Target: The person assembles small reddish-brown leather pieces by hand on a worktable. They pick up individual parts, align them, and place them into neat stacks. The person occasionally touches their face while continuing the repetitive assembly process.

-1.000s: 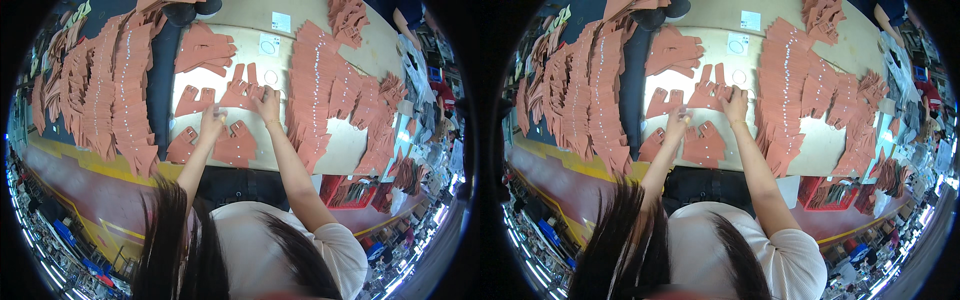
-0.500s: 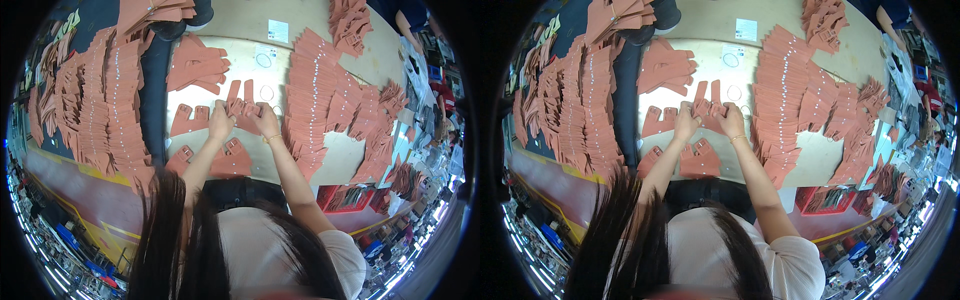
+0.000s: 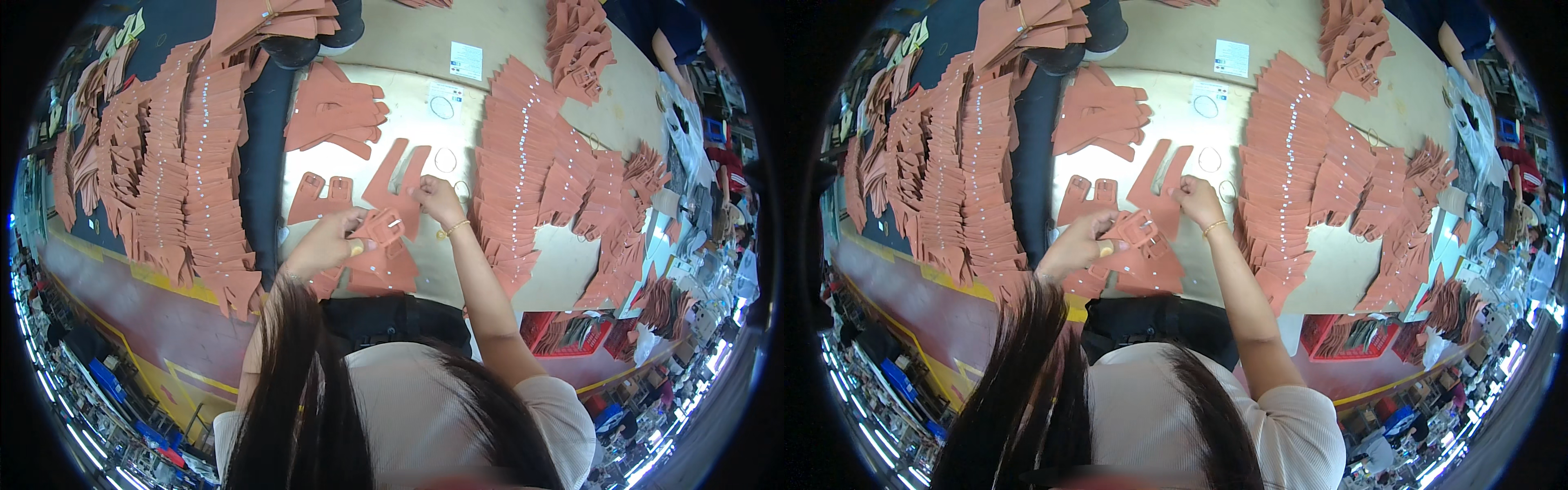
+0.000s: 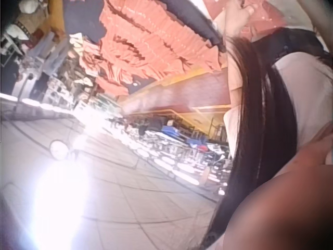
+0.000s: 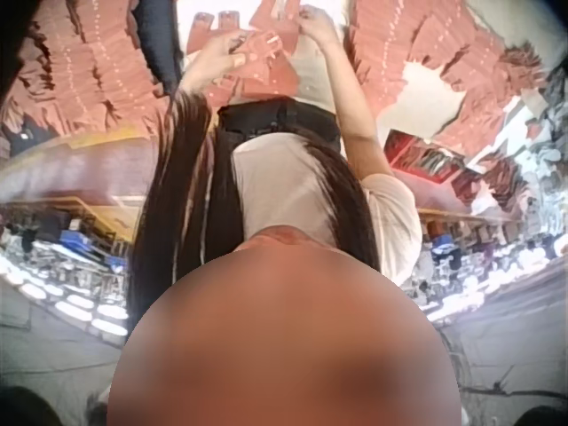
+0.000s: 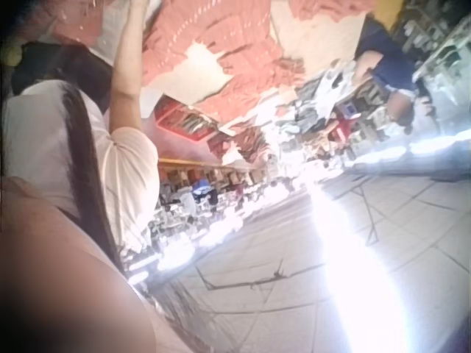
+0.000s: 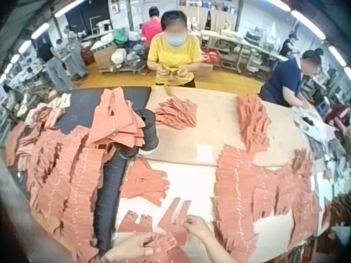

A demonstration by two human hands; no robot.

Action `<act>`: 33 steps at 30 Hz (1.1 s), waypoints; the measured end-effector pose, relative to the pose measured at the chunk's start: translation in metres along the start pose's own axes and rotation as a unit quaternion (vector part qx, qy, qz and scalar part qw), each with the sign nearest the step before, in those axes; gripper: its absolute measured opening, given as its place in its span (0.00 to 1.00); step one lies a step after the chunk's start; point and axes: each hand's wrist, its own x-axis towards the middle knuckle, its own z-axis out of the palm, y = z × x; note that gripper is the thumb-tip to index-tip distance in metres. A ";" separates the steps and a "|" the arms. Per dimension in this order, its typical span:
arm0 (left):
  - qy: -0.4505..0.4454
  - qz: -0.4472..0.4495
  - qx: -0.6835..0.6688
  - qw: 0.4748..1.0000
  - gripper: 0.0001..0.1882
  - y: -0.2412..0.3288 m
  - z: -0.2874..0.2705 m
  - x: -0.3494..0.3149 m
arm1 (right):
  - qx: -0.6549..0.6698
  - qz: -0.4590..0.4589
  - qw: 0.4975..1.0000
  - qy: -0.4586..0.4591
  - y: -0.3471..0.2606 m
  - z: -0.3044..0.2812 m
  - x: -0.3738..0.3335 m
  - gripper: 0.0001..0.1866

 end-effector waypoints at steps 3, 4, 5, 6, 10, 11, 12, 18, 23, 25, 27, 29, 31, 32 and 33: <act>-0.061 0.010 0.012 0.998 0.23 0.000 0.008 0.012 | 0.269 -0.004 0.963 0.028 -0.028 -0.012 -0.016 0.09; -0.086 0.002 0.036 0.996 0.23 -0.003 0.009 0.020 | 0.330 -0.020 0.943 0.037 -0.036 -0.016 -0.019 0.10; -0.114 0.006 0.056 0.992 0.24 -0.006 0.010 0.031 | 0.401 -0.070 0.913 0.024 -0.042 -0.019 -0.021 0.10; -0.149 0.019 0.067 0.986 0.24 -0.010 0.010 0.044 | 0.430 -0.103 0.896 0.037 -0.047 -0.018 -0.019 0.12; -0.143 -0.013 0.297 0.944 0.25 -0.030 0.009 0.107 | 0.435 -0.026 0.899 0.049 -0.042 0.000 0.001 0.12; -0.117 -0.047 0.405 0.906 0.24 -0.034 0.009 0.123 | 0.375 0.024 0.926 0.030 -0.037 0.007 0.005 0.12; -0.090 -0.080 0.503 0.856 0.24 -0.038 0.009 0.132 | 0.302 0.109 0.946 0.034 -0.032 0.010 0.009 0.12; 0.064 0.007 0.561 0.825 0.20 -0.059 0.010 0.127 | -0.037 -0.070 0.984 0.157 -0.016 -0.001 0.006 0.13; 0.359 0.129 0.474 0.794 0.17 -0.057 -0.015 0.127 | -0.275 -0.232 0.909 0.210 -0.022 -0.001 0.021 0.21; 0.403 0.105 0.394 0.820 0.17 -0.054 -0.027 0.133 | -0.352 -0.285 0.861 0.233 -0.023 0.010 0.029 0.26; 0.373 0.033 0.283 0.883 0.17 -0.052 -0.036 0.137 | -0.389 -0.261 0.858 0.213 -0.020 0.019 0.029 0.29; 0.354 0.022 0.253 0.900 0.17 -0.053 -0.037 0.139 | -0.407 -0.241 0.858 0.199 -0.015 0.027 0.024 0.30; 0.352 0.009 0.245 0.903 0.17 -0.055 -0.042 0.137 | -0.407 -0.234 0.861 0.197 -0.010 0.033 0.016 0.31; 0.356 0.003 0.253 0.900 0.17 -0.055 -0.046 0.135 | -0.410 -0.233 0.860 0.195 -0.007 0.035 0.013 0.30; 0.361 0.003 0.260 0.895 0.17 -0.055 -0.050 0.133 | -0.411 -0.231 0.860 0.192 -0.005 0.037 0.010 0.30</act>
